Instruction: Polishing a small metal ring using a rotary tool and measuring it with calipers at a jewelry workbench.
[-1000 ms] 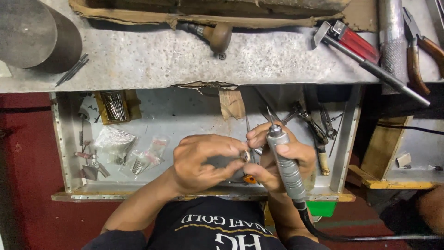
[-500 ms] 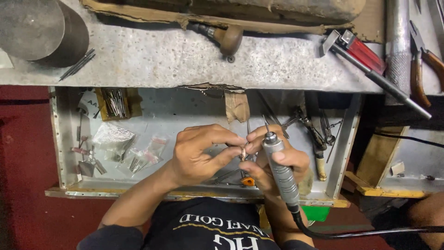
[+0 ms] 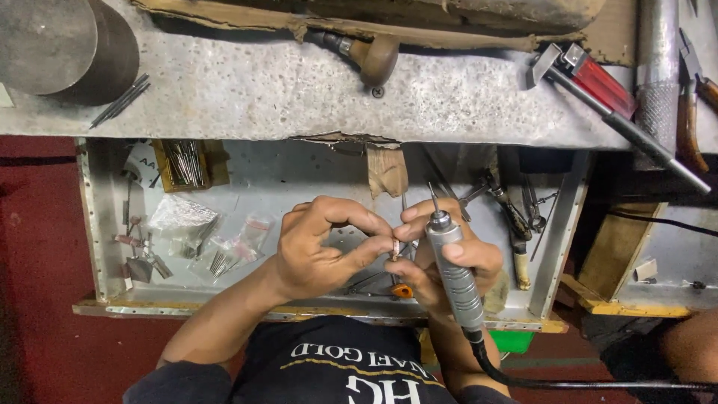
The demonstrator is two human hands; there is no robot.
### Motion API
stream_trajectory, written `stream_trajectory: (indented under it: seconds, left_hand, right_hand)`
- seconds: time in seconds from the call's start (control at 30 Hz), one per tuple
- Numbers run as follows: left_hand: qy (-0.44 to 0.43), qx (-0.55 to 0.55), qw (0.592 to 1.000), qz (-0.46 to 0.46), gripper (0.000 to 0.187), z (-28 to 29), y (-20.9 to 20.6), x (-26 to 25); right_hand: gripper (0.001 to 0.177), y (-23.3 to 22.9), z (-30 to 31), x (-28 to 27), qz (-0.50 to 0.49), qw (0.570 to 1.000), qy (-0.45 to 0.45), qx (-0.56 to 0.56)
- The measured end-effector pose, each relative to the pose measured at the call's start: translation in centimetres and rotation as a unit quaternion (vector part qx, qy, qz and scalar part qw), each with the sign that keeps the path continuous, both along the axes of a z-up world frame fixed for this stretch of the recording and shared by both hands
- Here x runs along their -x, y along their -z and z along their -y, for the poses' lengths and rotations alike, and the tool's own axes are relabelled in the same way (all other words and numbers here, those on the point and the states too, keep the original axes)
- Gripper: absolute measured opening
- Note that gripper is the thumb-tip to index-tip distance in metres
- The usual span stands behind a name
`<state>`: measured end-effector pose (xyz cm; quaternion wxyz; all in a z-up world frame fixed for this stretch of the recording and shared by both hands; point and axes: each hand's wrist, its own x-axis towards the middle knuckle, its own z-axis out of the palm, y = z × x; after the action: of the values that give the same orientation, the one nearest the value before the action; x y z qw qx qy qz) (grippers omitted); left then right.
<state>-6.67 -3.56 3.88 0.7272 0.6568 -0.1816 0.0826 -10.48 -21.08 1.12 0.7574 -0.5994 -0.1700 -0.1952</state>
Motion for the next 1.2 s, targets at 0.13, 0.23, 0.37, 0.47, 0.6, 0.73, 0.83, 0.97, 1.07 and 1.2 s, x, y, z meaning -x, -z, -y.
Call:
stream_trajectory:
  seconds: [0.13,0.23,0.37,0.47,0.6,0.73,0.83,0.97,1.07,1.2]
  left_hand:
    - [0.001,0.0,1.0,-0.001,0.023,0.0,-0.1,0.0]
    - [0.003,-0.002,1.0,0.0,0.023,0.1,-0.3,-0.1]
    - [-0.002,-0.015,1.0,0.007,0.022,0.1,-0.1,-0.1]
    - [0.012,-0.007,1.0,0.001,0.016,0.2,-0.7,-0.4]
    - [0.089,0.05,0.994,-0.047,0.012,0.0,-1.3,-0.7]
    - [0.134,0.074,0.982,-0.11,0.014,-0.4,-1.2,-0.7]
    - [0.129,0.067,0.983,-0.114,0.017,-0.6,-1.1,-0.8]
    - [0.115,0.037,0.99,-0.078,0.013,-0.6,-0.9,-0.7]
    - [0.101,0.028,0.993,-0.046,0.013,-0.5,-0.9,-0.9]
    - [0.087,0.03,0.995,-0.024,0.013,-0.3,-0.9,-0.9]
  right_hand:
    - [0.064,-0.5,-0.1,-0.1,-0.002,1.0,-0.002,0.003]
    - [0.066,-0.8,-0.1,-0.2,-0.012,1.0,-0.003,0.006]
    - [0.064,-0.7,0.0,-0.3,0.006,1.0,-0.01,0.013]
    - [0.062,-0.3,0.2,-0.4,0.012,1.0,-0.009,0.011]
    - [0.063,-0.6,0.8,-0.5,0.006,1.0,-0.018,0.024]
    - [0.06,-0.6,0.6,-0.7,0.0,1.0,-0.009,0.026]
    - [0.059,-0.4,0.7,-0.5,0.009,1.0,-0.005,0.023]
    - [0.049,-0.1,0.7,-0.1,-0.031,0.999,0.004,0.011]
    - [0.046,-0.6,0.3,-0.3,-0.036,0.999,0.017,0.012]
    - [0.044,-1.0,0.0,-0.3,-0.063,0.998,0.014,-0.011]
